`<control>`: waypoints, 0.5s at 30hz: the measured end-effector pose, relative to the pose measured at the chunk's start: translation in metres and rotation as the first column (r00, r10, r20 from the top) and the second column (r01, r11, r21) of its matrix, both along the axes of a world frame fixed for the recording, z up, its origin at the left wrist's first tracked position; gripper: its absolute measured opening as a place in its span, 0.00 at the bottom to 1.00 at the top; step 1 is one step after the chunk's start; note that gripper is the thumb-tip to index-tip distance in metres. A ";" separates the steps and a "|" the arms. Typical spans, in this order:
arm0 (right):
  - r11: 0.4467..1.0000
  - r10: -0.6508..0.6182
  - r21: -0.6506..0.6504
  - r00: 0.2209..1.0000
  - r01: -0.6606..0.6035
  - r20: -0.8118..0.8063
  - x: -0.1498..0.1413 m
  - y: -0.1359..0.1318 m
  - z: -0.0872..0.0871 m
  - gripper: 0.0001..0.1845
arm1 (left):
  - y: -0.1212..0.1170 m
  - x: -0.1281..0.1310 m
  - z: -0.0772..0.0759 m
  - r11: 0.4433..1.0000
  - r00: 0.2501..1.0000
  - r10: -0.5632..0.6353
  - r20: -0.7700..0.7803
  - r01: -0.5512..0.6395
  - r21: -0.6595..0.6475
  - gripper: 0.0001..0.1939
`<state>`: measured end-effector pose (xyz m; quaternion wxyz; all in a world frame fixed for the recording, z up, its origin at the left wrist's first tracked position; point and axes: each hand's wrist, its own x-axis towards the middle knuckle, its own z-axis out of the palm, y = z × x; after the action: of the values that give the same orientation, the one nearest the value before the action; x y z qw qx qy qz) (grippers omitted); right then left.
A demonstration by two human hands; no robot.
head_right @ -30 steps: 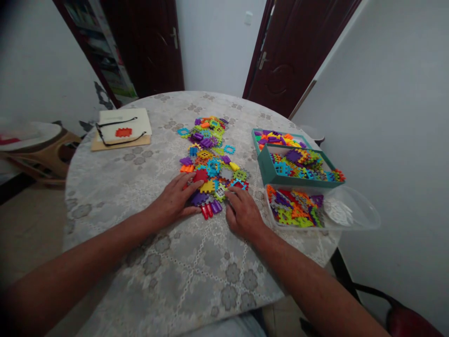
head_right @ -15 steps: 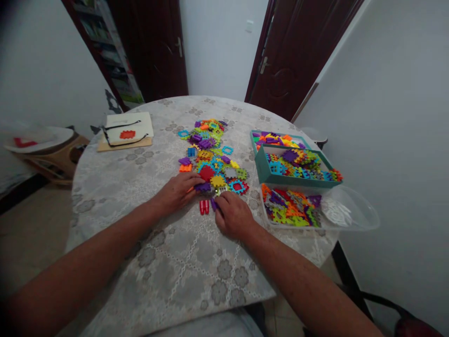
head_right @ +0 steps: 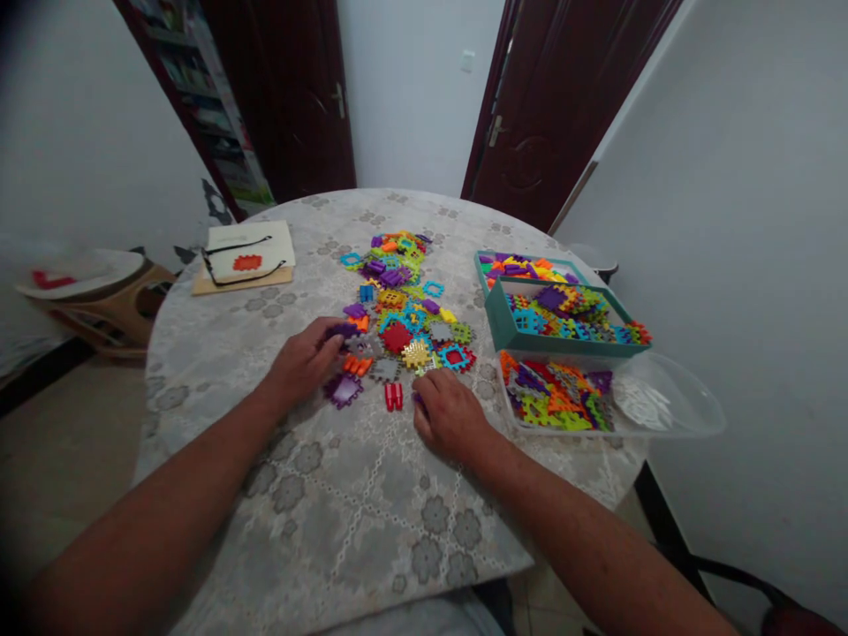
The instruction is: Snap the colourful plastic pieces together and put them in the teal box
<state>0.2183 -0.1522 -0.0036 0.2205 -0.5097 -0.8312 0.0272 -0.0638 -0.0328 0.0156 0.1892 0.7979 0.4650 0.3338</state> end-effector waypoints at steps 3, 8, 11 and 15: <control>1.000 0.007 -0.021 0.997 -0.009 -0.080 -0.003 0.001 0.003 0.15 | 0.003 -0.003 0.000 0.993 0.993 0.114 0.029 -0.113 -0.030 0.19; 0.996 0.063 -0.060 0.986 -0.073 -0.156 -0.028 0.003 0.017 0.14 | 0.012 -0.010 -0.006 0.976 0.977 0.209 -0.035 -0.211 -0.052 0.18; 0.993 0.035 -0.115 0.999 -0.037 -0.019 -0.046 0.004 0.014 0.09 | 0.014 -0.012 -0.010 0.995 0.991 0.099 -0.091 -0.099 0.003 0.13; 0.995 0.004 -0.099 0.998 0.003 0.070 -0.054 0.005 0.004 0.06 | 0.010 -0.011 -0.012 0.993 0.992 -0.036 -0.122 0.050 0.111 0.13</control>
<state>0.1645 -0.1474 0.0000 0.1656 -0.5204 -0.8362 0.0506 -0.0745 -0.0227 0.0037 0.1221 0.8359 0.4382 0.3071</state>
